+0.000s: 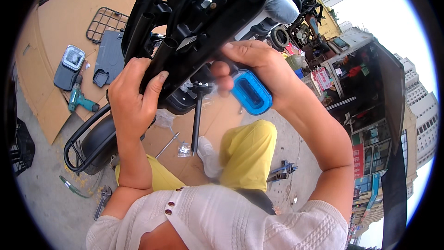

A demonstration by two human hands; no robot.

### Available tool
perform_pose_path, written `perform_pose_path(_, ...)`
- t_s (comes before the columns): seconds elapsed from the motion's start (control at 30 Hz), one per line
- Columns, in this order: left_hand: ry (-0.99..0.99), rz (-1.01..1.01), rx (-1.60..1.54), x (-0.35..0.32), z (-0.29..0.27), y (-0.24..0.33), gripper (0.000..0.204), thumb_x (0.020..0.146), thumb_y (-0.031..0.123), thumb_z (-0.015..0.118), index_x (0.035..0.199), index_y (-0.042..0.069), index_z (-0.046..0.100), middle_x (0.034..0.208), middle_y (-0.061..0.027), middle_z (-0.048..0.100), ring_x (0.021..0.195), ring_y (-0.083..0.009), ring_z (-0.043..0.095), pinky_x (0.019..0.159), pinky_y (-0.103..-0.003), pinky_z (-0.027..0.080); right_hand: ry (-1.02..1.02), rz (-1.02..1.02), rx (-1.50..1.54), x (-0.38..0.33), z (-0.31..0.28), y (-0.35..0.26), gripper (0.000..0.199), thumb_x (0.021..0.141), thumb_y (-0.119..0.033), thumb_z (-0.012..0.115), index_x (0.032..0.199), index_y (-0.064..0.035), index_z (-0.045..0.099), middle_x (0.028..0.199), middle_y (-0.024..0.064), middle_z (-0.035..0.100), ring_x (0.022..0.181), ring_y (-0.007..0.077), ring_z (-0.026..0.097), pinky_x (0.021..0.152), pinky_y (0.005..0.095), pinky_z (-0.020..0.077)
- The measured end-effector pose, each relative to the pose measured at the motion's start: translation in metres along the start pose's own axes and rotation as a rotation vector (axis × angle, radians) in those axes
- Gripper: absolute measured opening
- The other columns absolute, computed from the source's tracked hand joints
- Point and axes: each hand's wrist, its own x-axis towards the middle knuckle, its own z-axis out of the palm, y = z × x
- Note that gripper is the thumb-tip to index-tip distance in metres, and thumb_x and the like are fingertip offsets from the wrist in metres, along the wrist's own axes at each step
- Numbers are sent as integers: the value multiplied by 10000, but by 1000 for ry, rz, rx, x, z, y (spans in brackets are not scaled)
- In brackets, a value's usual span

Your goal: The person assembles the handlebar and control components of an electric scooter. They attach a black handlebar grip, connect wires, and secure a control unit to the handlebar stem using zip ties and a screwdriver.

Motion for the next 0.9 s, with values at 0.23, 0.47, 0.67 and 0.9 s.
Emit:
perform_pose_path(0.23,9,6,56,-1,2,5,197,794,101,715,859,22,547,712,-114,502,617,-319,521,525,-370,408,139,27,-384,-1,-2,-12,271,976,-185,480,1000,60,594,833,80,624,697,141,641,584,267,547)
perform_pose_path(0.47,3,-42,9,1,-1,8,185,799,104,709,864,19,558,734,-118,537,641,-328,549,540,-375,423,178,13,-384,1,8,-11,265,967,-171,503,1032,71,588,875,110,652,715,158,658,641,268,560)
perform_pose_path(0.67,-7,-50,15,0,-1,8,187,794,111,713,853,21,560,728,-118,533,637,-328,547,540,-377,422,226,17,-381,-7,13,-8,319,970,-206,514,1066,91,581,935,171,675,797,237,690,738,335,586)
perform_pose_path(0.9,-35,-56,30,-1,-4,8,183,814,102,705,883,1,569,748,-125,562,638,-312,560,567,-347,434,256,42,-430,-15,17,-2,300,974,-215,514,1034,72,580,832,154,668,744,230,678,700,319,565)
